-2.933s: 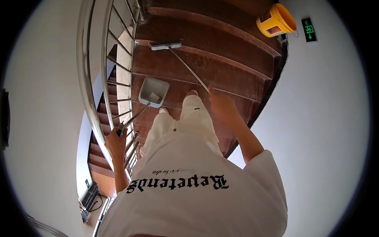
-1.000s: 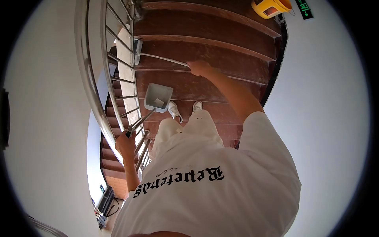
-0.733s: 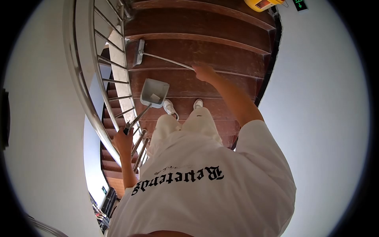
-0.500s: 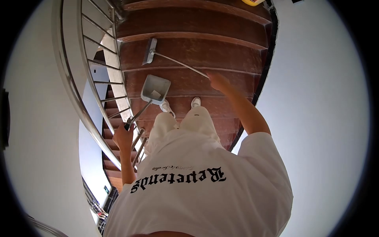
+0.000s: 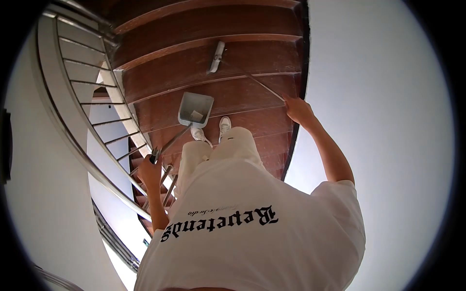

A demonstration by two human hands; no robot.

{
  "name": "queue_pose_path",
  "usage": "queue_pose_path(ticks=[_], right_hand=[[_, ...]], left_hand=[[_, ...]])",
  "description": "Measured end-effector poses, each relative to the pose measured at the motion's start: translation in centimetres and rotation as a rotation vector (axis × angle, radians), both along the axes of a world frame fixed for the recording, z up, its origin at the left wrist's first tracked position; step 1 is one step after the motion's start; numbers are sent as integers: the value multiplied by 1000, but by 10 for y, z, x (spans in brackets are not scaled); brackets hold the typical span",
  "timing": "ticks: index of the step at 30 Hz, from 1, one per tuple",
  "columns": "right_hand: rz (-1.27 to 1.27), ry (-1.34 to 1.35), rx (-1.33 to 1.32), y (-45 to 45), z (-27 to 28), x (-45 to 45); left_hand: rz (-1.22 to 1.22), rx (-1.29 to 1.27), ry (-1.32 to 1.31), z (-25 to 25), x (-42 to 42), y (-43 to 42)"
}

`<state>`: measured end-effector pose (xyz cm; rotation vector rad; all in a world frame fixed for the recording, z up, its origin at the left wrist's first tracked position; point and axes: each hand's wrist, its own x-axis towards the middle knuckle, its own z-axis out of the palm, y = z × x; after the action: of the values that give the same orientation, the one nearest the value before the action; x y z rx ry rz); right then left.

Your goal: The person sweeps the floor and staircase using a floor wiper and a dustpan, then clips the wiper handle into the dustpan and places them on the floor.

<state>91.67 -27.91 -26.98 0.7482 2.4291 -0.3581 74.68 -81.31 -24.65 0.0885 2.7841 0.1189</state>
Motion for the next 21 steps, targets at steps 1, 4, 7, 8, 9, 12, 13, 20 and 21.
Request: queue_pose_path(ticks=[1,4,7,8,9,12,13,20,21], right_hand=[[4,-22,-11,1,9,4],[-29,110,-116,9,-10,17],[-8,188,-184,1,-41,9],[-24,183,-184,-5,-55,6],[-8,237,-205,-10,-69,2],[-12,228,-226,-16,-106,-23],[-25,160,-239,-16,-116,-30],[71,76,-101,32,-151,-21],[72,64,-108,43,-158,-8]], left_hand=[[-17,5,-6,1,2,6],[-42,-20,-1,2,3,19],[-68,9,-26,-9,1,24],[-89,6,-4,-14,2,25],[-100,6,-10,-16,3,26],[-137,28,-39,-26,1,34],[-160,17,-42,-31,1,35],[-256,-37,-31,-35,4,62],[-248,-54,-27,-35,7,62]])
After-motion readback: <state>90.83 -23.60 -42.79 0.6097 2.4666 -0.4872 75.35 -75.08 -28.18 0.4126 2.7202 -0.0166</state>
